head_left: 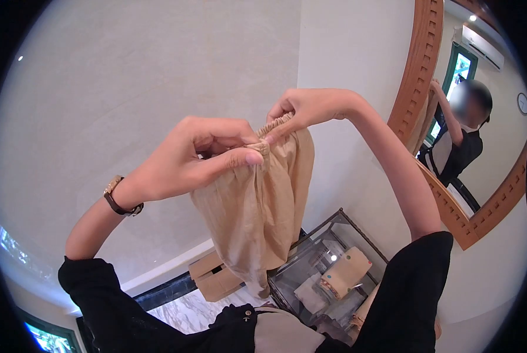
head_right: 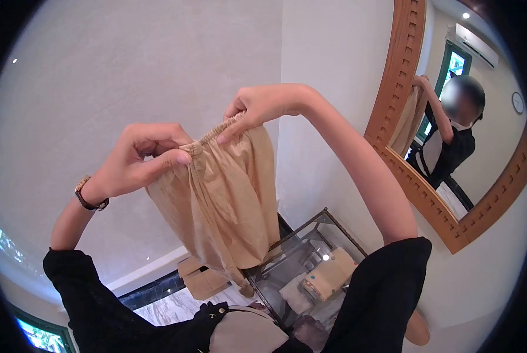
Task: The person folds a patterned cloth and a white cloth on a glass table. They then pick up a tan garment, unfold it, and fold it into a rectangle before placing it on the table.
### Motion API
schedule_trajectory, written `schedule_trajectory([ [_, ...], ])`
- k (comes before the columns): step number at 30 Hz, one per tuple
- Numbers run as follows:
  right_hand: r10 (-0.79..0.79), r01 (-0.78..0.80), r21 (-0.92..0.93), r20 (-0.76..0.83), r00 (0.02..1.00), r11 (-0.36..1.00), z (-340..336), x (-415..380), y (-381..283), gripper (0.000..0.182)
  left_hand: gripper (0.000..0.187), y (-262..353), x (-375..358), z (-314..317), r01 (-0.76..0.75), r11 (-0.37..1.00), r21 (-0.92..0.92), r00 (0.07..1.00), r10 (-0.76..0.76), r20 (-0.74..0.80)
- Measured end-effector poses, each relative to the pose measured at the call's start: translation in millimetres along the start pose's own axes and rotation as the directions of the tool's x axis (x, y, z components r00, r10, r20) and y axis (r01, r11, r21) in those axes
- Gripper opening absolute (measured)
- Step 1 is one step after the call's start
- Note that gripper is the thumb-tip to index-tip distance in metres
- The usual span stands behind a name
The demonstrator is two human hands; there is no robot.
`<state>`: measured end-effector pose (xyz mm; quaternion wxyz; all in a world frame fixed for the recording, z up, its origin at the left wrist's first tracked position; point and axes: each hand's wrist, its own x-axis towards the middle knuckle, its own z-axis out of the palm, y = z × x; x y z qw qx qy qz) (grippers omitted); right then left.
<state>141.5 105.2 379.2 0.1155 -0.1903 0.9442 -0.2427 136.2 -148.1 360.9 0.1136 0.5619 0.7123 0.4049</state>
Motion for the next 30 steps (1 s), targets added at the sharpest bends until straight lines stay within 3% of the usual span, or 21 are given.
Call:
schedule_trajectory([
  [2,-0.004,0.003,0.012,0.081,0.997,1.0,-2.4,-1.4,-0.5,0.033,0.02,8.1,1.1,-1.8,0.063,0.993,-0.099,0.996,-0.057,0.063],
  [6,0.021,-0.028,0.049,0.121,0.992,0.998,-14.5,-9.8,14.6,0.027,0.02,2.8,-12.7,-31.8,-0.053,0.997,-0.049,0.89,0.069,0.45],
  [9,0.074,-0.077,-0.053,-0.04,0.996,0.996,-25.9,-8.2,54.1,0.026,0.018,6.2,-29.1,-49.8,-0.114,0.989,-0.096,0.72,0.149,0.677],
  [12,0.096,-0.113,-0.073,-0.211,0.973,0.991,-24.2,-7.2,89.8,0.024,0.017,11.0,-51.1,-41.4,-0.162,0.977,-0.139,0.579,0.208,0.788],
  [14,0.033,-0.046,-0.045,-0.255,0.966,0.998,-20.5,-4.8,112.1,0.024,0.018,21.4,-63.1,-30.2,-0.228,0.967,-0.114,0.504,0.218,0.836],
  [17,-0.07,0.047,-0.082,-0.303,0.951,0.996,-12.0,2.4,119.4,0.021,0.021,32.7,-70.5,-1.9,-0.376,0.924,-0.064,0.585,0.29,0.757],
  [23,-0.264,0.163,-0.264,-0.41,0.873,0.951,3.3,24.9,107.8,0.015,0.018,42.5,-71.4,49.0,-0.247,0.969,0.009,0.793,0.197,0.577],
  [24,-0.279,0.17,-0.277,-0.425,0.861,0.946,5.7,28.1,104.2,0.014,0.022,42.9,-68.3,52.7,-0.245,0.969,-0.012,0.727,0.192,0.66],
  [26,-0.353,0.114,-0.475,-0.45,0.82,0.872,9.8,31.7,98.6,0.014,0.033,43.8,-63.1,59.0,-0.237,0.97,-0.049,0.569,0.18,0.802],
  [29,-0.458,-0.006,-0.707,-0.465,0.757,0.707,11.6,37.2,111.1,0.014,0.016,48.9,-75.1,74.1,-0.414,0.902,-0.12,0.672,0.392,0.628],
  [30,-0.493,-0.054,-0.766,-0.464,0.736,0.64,12.5,39.0,118.4,0.014,0.013,51.3,-78.5,74.4,-0.461,0.882,-0.099,0.664,0.417,0.621],
])
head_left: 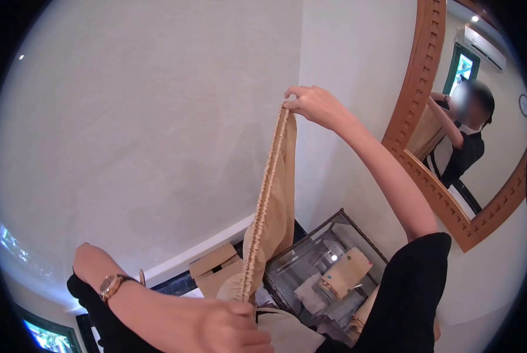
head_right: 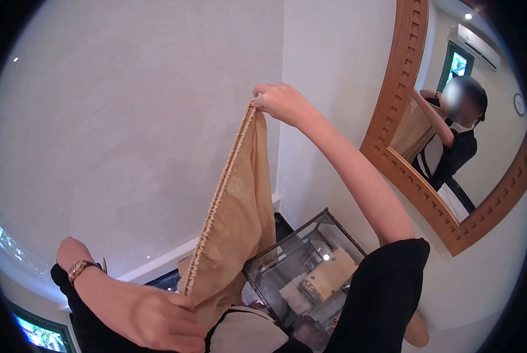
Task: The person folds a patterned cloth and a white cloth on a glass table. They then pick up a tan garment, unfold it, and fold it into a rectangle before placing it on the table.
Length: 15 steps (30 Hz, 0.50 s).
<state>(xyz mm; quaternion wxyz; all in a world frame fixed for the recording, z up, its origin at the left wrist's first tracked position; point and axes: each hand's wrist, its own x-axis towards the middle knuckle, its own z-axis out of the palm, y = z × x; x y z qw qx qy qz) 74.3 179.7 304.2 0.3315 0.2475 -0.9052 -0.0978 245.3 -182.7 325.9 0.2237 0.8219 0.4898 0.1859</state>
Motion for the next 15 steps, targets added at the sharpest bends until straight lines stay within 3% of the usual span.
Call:
schedule_trajectory([
  [3,0.049,-0.049,-0.098,0.0,0.999,0.994,9.8,-15.0,9.8,0.015,0.011,7.9,-5.8,9.0,-0.034,0.996,0.078,0.998,0.038,-0.055],
  [6,0.223,-0.224,-0.004,0.122,0.967,0.975,8.7,-27.0,14.2,0.016,0.003,14.5,-12.5,10.6,0.035,0.985,0.166,0.999,-0.029,-0.038],
  [9,0.324,-0.336,0.224,0.086,0.942,0.915,27.9,-38.6,32.2,0.021,0.027,12.6,-19.2,-0.2,0.145,0.969,0.198,0.986,-0.126,-0.107],
  [11,0.377,-0.393,0.321,0.112,0.919,0.862,20.5,-37.6,33.1,0.024,0.038,6.8,-20.3,-1.4,0.336,0.928,-0.16,0.911,-0.363,-0.193],
  [13,0.41,-0.419,0.385,0.108,0.905,0.822,17.2,-36.8,37.1,0.026,0.056,5.4,-21.3,-13.7,0.537,0.762,-0.363,0.816,-0.578,-0.006],
  [15,0.425,-0.414,0.421,0.071,0.902,0.807,14.1,-33.6,43.1,0.027,0.036,8.5,-21.3,-23.6,0.572,0.802,-0.174,0.82,-0.563,0.101],
])
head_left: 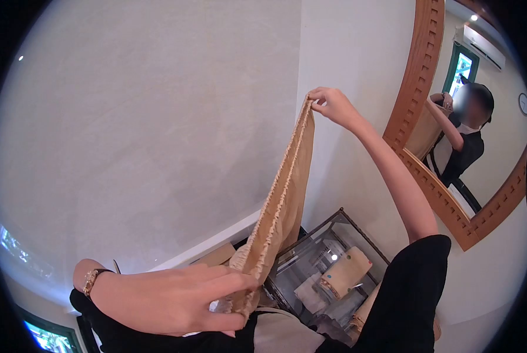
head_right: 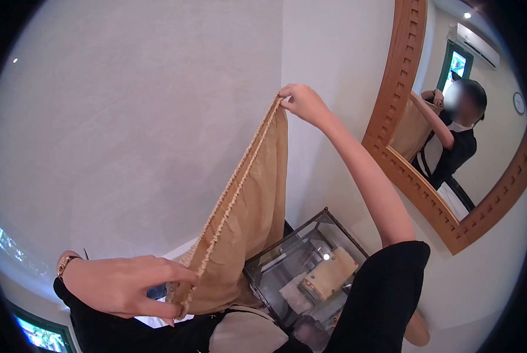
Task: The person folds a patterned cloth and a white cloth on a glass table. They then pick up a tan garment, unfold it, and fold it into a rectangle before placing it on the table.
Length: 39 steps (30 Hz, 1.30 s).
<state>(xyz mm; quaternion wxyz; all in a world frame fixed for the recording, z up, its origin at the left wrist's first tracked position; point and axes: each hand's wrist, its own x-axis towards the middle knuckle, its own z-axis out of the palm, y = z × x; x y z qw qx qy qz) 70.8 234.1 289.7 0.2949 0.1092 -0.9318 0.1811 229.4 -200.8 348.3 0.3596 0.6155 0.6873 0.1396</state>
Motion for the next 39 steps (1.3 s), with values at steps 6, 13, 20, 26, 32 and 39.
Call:
schedule_trajectory([
  [6,0.068,-0.068,0.003,-0.075,0.995,0.998,-10.8,9.6,-8.5,0.024,0.028,0.4,2.3,7.6,-0.251,0.885,0.392,0.952,0.299,-0.064],
  [13,0.202,-0.202,0.111,0.018,0.979,0.973,-4.0,19.2,-22.9,0.029,0.023,-7.5,23.0,21.1,-0.43,0.797,0.424,0.891,0.451,0.056],
  [20,0.085,-0.106,0.274,0.089,0.992,0.956,0.7,18.9,-31.4,0.031,0.028,-2.0,29.2,16.5,-0.406,0.812,0.419,0.904,0.423,0.056],
  [26,0.028,-0.063,0.138,0.244,0.969,0.988,-16.8,17.9,-50.7,0.023,0.042,-12.2,28.8,15.0,-0.264,0.844,0.466,0.95,0.31,-0.024],
  [32,-0.119,0.112,0.039,0.303,0.945,0.993,-15.2,16.5,-75.6,0.021,0.059,-22.6,39.1,-10.3,-0.106,0.816,0.568,0.992,0.051,0.112],
  [39,-0.154,0.191,-0.017,0.52,0.84,0.981,-10.7,17.2,-105.1,0.019,0.066,-50.0,54.1,-31.0,-0.137,0.873,0.468,0.989,0.151,0.009],
])
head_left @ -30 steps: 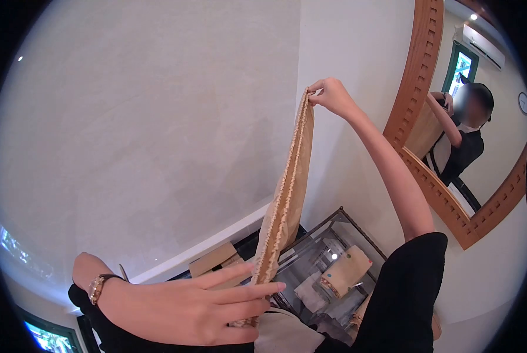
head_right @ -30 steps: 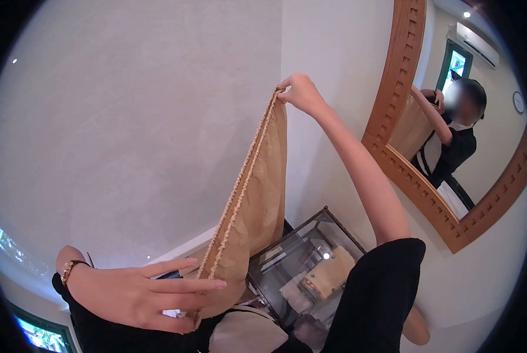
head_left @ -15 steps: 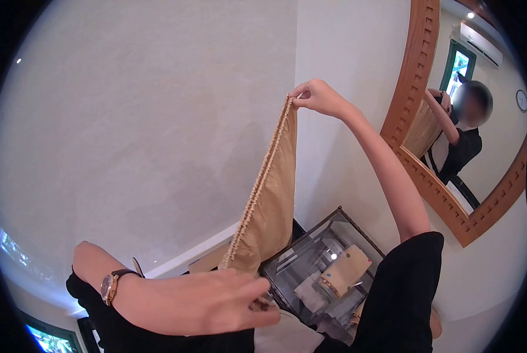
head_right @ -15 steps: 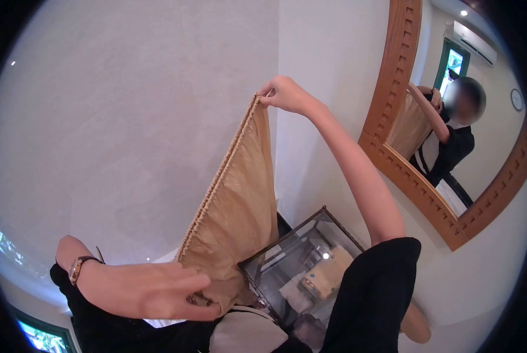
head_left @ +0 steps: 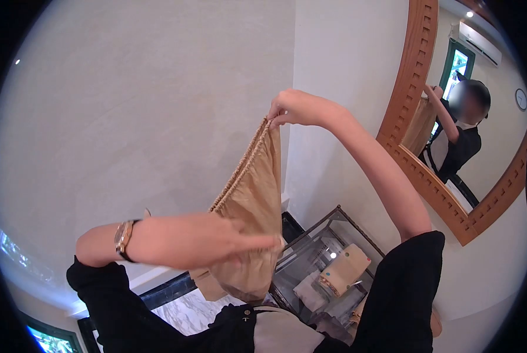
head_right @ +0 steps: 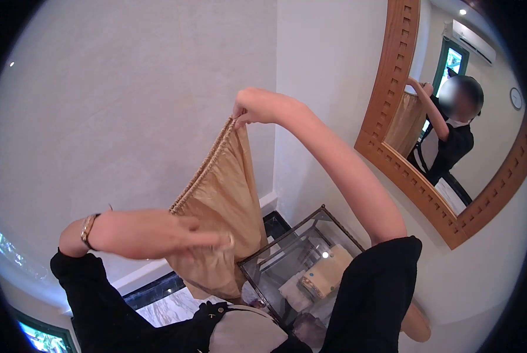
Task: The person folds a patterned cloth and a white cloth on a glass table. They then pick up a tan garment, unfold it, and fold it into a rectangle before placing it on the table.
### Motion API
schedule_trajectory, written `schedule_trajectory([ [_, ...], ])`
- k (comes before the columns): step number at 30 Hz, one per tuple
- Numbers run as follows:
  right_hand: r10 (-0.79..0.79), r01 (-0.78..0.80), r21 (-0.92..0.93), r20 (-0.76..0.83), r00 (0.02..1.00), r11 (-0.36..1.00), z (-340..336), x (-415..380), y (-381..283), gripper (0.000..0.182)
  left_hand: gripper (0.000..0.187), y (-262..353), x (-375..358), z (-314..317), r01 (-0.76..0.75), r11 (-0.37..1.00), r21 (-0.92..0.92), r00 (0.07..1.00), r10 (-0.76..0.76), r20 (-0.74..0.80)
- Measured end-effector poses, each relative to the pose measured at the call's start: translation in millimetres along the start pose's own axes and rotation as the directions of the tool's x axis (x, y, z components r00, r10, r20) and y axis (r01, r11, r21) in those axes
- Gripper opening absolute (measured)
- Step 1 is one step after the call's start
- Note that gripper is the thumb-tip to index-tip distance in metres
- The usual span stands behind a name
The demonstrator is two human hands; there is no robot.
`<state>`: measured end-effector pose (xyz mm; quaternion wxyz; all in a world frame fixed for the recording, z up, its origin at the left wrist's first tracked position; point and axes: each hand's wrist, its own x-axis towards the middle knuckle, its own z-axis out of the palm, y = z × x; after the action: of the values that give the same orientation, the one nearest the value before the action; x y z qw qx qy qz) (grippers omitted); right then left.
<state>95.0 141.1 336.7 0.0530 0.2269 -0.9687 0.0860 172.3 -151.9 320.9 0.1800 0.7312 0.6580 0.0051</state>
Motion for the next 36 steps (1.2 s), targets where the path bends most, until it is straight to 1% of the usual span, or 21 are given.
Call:
schedule_trajectory([
  [1,0.038,-0.038,0.005,0.024,0.999,0.999,-0.3,0.1,-7.6,0.019,0.066,-7.2,0.4,0.1,-0.011,1.0,0.004,0.997,0.012,-0.08],
  [3,0.115,-0.116,0.011,0.071,0.991,0.993,-1.3,-2.2,-21.1,0.019,0.062,-12.8,5.8,-8.7,0.151,0.989,0.0,0.981,-0.15,-0.124],
  [4,0.096,-0.1,0.069,0.051,0.994,0.993,-1.0,-4.1,-24.3,0.021,0.061,-15.1,7.6,-14.2,0.23,0.973,-0.005,0.963,-0.228,-0.146],
  [6,0.063,-0.063,0.182,0.009,0.998,0.981,1.1,-7.3,-28.8,0.025,0.061,-24.4,9.1,-18.7,0.298,0.954,0.033,0.935,-0.285,-0.212],
  [7,0.025,-0.023,0.206,-0.007,1.0,0.978,3.3,-7.5,-29.7,0.026,0.061,-30.4,9.8,-20.0,0.332,0.942,0.049,0.918,-0.311,-0.246],
  [9,-0.052,0.061,0.251,-0.041,0.998,0.966,7.4,-8.5,-33.7,0.029,0.062,-40.3,10.7,-22.8,0.33,0.944,0.019,0.908,-0.312,-0.279],
  [10,-0.033,0.039,0.305,-0.022,0.999,0.952,7.9,-10.0,-36.8,0.03,0.062,-44.8,11.4,-24.2,0.329,0.944,0.003,0.903,-0.313,-0.295],
  [12,0.0,-0.008,0.408,0.019,1.0,0.913,8.0,-14.1,-44.8,0.031,0.062,-52.2,12.5,-26.5,0.359,0.933,-0.022,0.894,-0.35,-0.28],
  [13,-0.003,-0.007,0.458,0.021,1.0,0.889,9.5,-16.0,-46.3,0.032,0.062,-55.6,13.1,-26.9,0.373,0.927,-0.034,0.889,-0.368,-0.272],
  [15,-0.01,-0.006,0.553,0.025,1.0,0.833,12.0,-21.1,-47.4,0.033,0.06,-62.4,13.3,-26.3,0.327,0.941,-0.09,0.888,-0.339,-0.311],
  [18,0.055,-0.126,0.673,0.126,0.991,0.729,7.3,-32.2,-51.7,0.037,0.057,-74.7,12.8,-20.8,0.231,0.957,-0.177,0.879,-0.283,-0.383],
  [19,0.025,-0.103,0.713,0.119,0.993,0.693,9.7,-33.8,-48.6,0.04,0.056,-76.6,12.8,-20.6,0.193,0.96,-0.204,0.873,-0.263,-0.41],
  [21,-0.034,-0.061,0.788,0.104,0.994,0.612,16.2,-35.0,-44.3,0.046,0.051,-72.4,11.1,-25.0,0.19,0.944,-0.27,0.872,-0.288,-0.395],
  [22,-0.037,-0.033,0.777,0.072,0.997,0.628,17.7,-37.1,-46.4,0.046,0.049,-71.1,10.5,-26.8,0.188,0.934,-0.303,0.872,-0.301,-0.387],
  [25,-0.049,0.037,0.755,-0.007,0.999,0.654,21.6,-39.2,-55.2,0.044,0.041,-79.8,13.0,-22.0,0.059,0.938,-0.342,0.842,-0.231,-0.487],
  [28,-0.051,0.068,0.757,-0.046,0.998,0.65,25.1,-33.6,-55.9,0.037,0.047,-64.3,5.2,-36.6,0.27,0.856,-0.44,0.836,-0.436,-0.334],
  [31,-0.028,0.071,0.734,-0.071,0.997,0.675,18.5,-30.1,-52.8,0.03,0.049,-70.4,3.4,-28.7,0.103,0.83,-0.548,0.796,-0.399,-0.454],
  [34,-0.003,0.084,0.702,-0.115,0.993,0.707,14.6,-29.5,-41.0,0.028,0.04,-97.5,-14.1,-31.0,0.09,0.773,-0.628,0.847,-0.392,-0.36],
  [35,0.004,0.09,0.699,-0.132,0.991,0.71,13.9,-30.5,-34.9,0.028,0.035,-101.3,-21.0,-34.9,0.282,0.816,-0.505,0.872,-0.437,-0.22],
  [36,0.012,0.096,0.696,-0.148,0.989,0.712,14.2,-31.1,-28.6,0.028,0.032,-104.0,-27.8,-38.9,0.445,0.828,-0.342,0.863,-0.498,-0.082],
])
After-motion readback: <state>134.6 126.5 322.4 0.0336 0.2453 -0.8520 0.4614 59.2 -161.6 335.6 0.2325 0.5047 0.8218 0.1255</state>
